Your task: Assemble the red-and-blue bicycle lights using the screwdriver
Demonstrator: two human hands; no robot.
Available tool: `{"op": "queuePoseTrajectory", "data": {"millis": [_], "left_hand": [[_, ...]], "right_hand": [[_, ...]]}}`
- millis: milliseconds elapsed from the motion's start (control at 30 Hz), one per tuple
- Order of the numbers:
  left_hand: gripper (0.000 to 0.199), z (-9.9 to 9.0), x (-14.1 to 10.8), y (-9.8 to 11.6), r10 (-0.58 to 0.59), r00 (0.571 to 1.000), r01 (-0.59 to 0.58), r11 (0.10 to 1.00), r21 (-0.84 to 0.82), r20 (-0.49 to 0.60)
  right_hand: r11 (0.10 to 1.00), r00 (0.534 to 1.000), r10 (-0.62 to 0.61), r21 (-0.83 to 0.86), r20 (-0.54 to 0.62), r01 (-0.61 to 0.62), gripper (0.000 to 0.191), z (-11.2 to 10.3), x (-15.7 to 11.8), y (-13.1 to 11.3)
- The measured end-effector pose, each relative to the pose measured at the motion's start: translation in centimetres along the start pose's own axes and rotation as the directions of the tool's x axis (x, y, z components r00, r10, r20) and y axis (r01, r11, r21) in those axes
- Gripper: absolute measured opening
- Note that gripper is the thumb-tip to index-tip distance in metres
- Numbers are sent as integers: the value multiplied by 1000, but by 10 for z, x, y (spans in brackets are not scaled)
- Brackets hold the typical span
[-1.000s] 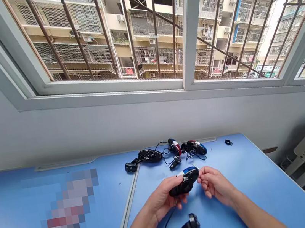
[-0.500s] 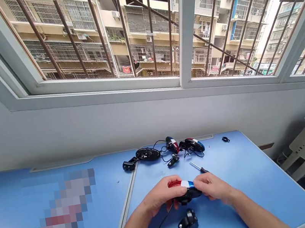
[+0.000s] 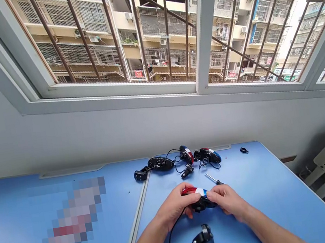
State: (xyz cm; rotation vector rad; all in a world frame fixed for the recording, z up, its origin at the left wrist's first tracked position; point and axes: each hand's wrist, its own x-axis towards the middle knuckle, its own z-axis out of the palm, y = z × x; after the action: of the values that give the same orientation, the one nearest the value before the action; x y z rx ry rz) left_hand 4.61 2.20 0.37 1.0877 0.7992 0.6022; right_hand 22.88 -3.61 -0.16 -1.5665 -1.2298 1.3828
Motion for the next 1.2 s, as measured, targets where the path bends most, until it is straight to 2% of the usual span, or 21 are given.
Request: {"op": "queuePoseTrajectory", "data": {"millis": [167, 367, 600, 767, 933, 1067, 1200], "left_hand": [[34, -3, 1, -4, 8, 1000, -8, 1000, -22, -2], [42, -4, 4, -7, 45, 998, -48, 995, -84, -42], [38, -3, 2, -3, 34, 999, -35, 999, -42, -26], [38, -1, -2, 3, 39, 999, -39, 999, 17, 3], [52, 0, -3, 9, 9, 999, -13, 998, 68, 52], [67, -5, -4, 11, -1, 994, -9, 996, 91, 105], [83, -12, -5, 13, -47, 993, 29, 988, 154, 109]], "right_hand": [[999, 997, -45, -11, -56, 44, 46, 3, 1, 3], [984, 970, -178, -35, -166, 175, 37, 6, 1, 5], [980, 961, -198, -29, -193, 196, 39, 7, 3, 7], [993, 981, -97, 52, -168, 107, 52, 3, 4, 6], [990, 998, 56, 132, -25, -52, 58, -5, 3, 3], [987, 989, 123, 90, 78, -130, 59, -12, 2, -1], [987, 983, 161, -17, 85, -160, 65, -14, 0, -4]]}}
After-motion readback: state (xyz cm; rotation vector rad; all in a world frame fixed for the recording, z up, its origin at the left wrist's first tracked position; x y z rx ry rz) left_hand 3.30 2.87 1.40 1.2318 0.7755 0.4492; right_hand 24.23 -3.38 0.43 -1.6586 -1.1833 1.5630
